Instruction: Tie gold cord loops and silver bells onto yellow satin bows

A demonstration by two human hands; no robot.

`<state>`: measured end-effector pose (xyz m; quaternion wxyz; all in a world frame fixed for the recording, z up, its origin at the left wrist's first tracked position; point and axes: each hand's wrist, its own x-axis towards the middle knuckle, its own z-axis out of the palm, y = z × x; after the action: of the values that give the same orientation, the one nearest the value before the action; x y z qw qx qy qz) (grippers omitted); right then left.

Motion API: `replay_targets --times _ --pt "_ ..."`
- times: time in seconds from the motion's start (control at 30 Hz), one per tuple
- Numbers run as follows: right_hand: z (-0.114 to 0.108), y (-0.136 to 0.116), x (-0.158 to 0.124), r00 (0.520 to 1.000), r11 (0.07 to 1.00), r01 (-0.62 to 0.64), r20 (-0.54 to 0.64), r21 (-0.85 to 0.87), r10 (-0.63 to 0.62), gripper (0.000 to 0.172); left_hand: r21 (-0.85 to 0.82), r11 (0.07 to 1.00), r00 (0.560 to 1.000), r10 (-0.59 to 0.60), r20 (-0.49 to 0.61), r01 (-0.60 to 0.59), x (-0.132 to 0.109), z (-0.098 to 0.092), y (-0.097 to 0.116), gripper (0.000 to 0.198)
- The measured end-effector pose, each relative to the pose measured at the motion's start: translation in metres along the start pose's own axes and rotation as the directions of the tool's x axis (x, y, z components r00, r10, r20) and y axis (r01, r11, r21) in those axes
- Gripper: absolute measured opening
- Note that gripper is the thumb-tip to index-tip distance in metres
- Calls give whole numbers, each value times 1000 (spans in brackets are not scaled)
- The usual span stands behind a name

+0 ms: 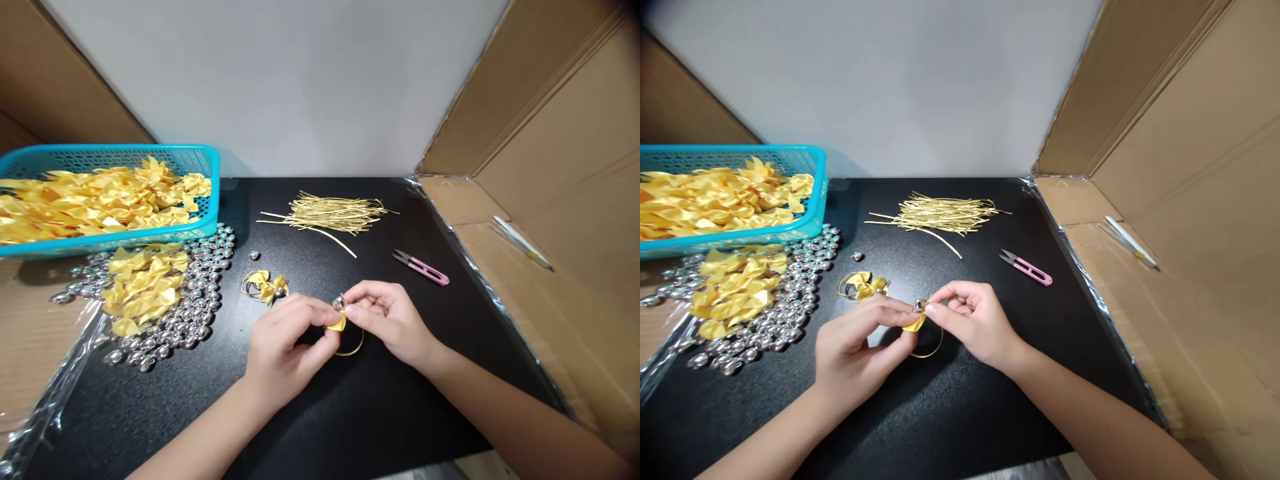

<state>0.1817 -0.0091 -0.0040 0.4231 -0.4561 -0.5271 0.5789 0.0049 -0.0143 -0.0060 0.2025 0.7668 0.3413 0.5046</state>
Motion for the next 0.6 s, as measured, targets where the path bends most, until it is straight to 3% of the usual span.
replay_targets --times 0.13,0.33,0.5,0.6 --pt "-2 -2 4 999 992 -45 -9 119 47 26 -6 996 995 -94 -18 94 -2 1 1 15" --pt "-6 -3 4 1000 970 17 16 242 -21 18 -39 951 951 -308 -4 307 0 2 4 12" --pt "-20 -17 4 994 913 109 -38 393 -102 11 -127 793 801 -597 30 596 2 3 1 8" --pt "-33 -26 8 976 894 200 -161 401 -146 11 -174 700 716 -696 49 693 1 2 -4 10"
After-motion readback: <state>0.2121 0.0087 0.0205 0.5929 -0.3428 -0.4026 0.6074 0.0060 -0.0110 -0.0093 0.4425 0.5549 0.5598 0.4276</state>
